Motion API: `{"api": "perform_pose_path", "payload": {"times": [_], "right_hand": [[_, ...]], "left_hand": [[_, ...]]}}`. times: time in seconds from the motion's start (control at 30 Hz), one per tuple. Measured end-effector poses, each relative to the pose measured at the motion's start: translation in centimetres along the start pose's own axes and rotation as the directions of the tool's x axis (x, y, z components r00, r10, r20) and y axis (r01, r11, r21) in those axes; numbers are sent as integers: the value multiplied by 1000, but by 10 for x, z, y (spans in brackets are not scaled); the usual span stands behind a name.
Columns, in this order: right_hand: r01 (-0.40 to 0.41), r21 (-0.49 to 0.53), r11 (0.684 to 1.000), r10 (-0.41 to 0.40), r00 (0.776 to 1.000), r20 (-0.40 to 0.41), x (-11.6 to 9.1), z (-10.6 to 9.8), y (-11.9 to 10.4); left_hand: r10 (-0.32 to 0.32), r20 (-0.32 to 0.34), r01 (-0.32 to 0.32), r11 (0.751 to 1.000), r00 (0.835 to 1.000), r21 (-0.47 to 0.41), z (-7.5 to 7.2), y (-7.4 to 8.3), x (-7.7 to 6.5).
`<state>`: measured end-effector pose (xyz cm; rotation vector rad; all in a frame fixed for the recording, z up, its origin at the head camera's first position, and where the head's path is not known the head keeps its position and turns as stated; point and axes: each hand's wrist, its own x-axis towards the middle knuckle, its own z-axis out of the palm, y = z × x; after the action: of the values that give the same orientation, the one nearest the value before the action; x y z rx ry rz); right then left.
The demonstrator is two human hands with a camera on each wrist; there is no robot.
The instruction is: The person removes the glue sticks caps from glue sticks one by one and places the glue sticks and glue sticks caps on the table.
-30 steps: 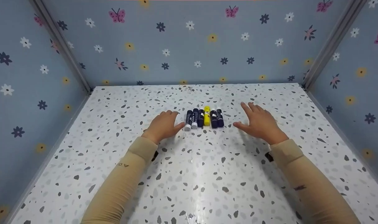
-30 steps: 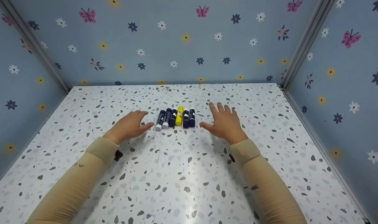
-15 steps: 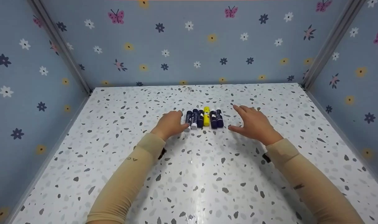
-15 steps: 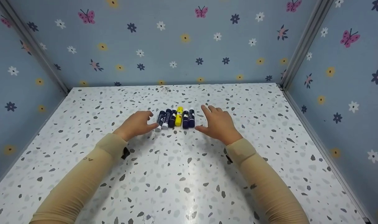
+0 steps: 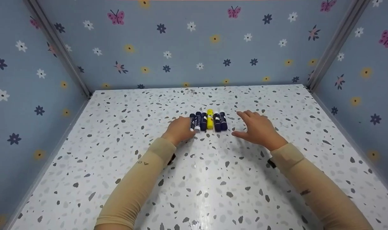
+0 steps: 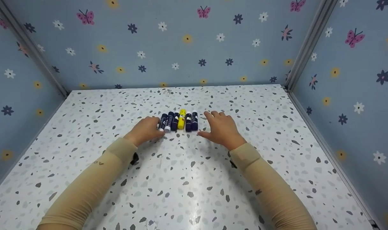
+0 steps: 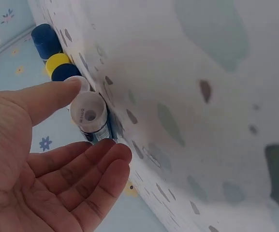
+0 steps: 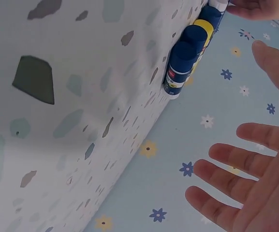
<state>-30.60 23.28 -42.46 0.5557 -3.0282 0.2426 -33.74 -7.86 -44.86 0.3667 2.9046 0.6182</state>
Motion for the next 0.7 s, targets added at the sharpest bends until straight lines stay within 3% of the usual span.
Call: {"api": "perform_pose_path", "payload": {"times": [0.3, 0.7], "right_hand": [[-16, -4, 1000, 16, 1000, 12, -2, 1, -3], [53, 8, 999, -53, 999, -11, -3, 7, -8]], "left_hand": [[-22, 0, 22, 998, 1000, 66, 1, -2, 9], [-35, -41, 39, 993, 999, 113, 3, -3, 22]]}}
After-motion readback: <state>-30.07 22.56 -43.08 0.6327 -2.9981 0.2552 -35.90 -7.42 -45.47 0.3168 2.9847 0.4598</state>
